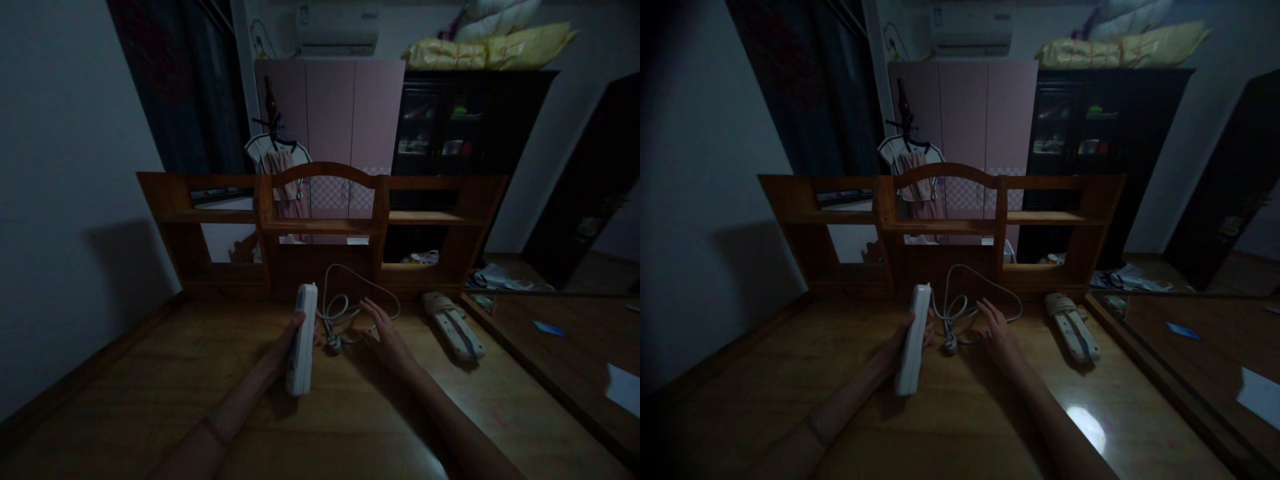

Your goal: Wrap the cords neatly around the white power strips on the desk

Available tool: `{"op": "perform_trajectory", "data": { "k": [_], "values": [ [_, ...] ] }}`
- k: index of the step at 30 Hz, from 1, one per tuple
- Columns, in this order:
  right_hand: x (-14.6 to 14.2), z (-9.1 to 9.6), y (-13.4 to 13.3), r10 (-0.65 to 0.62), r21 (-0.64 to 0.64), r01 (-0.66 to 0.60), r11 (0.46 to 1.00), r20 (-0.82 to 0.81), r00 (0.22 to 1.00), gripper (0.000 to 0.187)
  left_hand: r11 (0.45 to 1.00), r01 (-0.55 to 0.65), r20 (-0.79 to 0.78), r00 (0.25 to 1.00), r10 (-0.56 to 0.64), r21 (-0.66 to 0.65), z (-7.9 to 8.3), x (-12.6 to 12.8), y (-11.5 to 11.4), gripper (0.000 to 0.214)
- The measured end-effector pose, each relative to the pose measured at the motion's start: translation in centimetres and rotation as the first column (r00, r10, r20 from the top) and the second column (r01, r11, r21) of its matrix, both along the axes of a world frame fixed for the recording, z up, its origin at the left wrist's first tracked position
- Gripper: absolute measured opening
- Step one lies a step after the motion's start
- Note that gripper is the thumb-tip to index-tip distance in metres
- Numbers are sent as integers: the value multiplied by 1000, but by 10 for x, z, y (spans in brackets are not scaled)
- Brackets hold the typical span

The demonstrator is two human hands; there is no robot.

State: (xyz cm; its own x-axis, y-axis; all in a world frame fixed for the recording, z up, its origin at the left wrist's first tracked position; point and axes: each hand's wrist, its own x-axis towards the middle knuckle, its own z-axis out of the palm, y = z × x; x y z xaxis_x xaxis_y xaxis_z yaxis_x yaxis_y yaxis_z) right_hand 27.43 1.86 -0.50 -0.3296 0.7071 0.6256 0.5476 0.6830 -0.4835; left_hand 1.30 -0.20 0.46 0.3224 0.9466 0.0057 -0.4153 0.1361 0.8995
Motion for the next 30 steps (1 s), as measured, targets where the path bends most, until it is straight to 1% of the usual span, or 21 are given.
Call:
{"op": "perform_trajectory", "data": {
  "k": [3, 5, 8, 10, 12, 14, 16, 20, 22, 24, 27, 30],
  "values": [
    [0, -2, 1, 45, -18, -45, 999, 37, 998, 65, 997, 43, 36, 998, -45, 59, 2, 1, -1, 54],
    [0, -3, 1, 69, -18, -68, 998, 60, 996, 65, 995, 76, 47, 996, -80, 64, 4, 2, -3, 52],
    [2, -6, 3, 43, -15, -41, 999, 103, 994, 60, 995, 86, 39, 995, -89, 57, 7, 3, -4, 52],
    [3, -9, 4, -7, -16, 9, 1000, 144, 990, 54, 994, 69, 31, 997, -72, 87, 6, 3, -4, 52],
    [4, -11, 5, -40, -22, 45, 999, 190, 981, 41, 990, 62, 34, 997, -66, 123, 4, 4, -2, 53],
    [4, -11, 5, -40, -39, 50, 998, 233, 972, 24, 987, 74, 42, 996, -81, 144, 2, 4, 0, 53],
    [4, -9, 3, -18, -70, 38, 997, 261, 965, 17, 984, 89, 45, 994, -97, 151, 0, 5, 2, 51],
    [1, -4, -4, 55, -141, -15, 990, 282, 958, 22, 988, 77, 37, 996, -83, 135, -2, 4, 3, 51],
    [0, -3, -5, 65, -155, -20, 988, 296, 953, 23, 989, 74, 37, 996, -79, 124, -2, 4, 3, 52],
    [-2, -3, -5, 26, -151, 23, 988, 317, 948, 23, 990, 75, 38, 996, -80, 123, -1, 3, 3, 52],
    [-3, -7, -4, -84, -132, 137, 982, 343, 936, 21, 990, 63, 30, 997, -68, 130, -1, 3, 2, 52],
    [-3, -11, -2, -174, -86, 212, 974, 325, 930, 21, 991, 46, 19, 999, -49, 125, -3, 3, 2, 55]
  ]
}}
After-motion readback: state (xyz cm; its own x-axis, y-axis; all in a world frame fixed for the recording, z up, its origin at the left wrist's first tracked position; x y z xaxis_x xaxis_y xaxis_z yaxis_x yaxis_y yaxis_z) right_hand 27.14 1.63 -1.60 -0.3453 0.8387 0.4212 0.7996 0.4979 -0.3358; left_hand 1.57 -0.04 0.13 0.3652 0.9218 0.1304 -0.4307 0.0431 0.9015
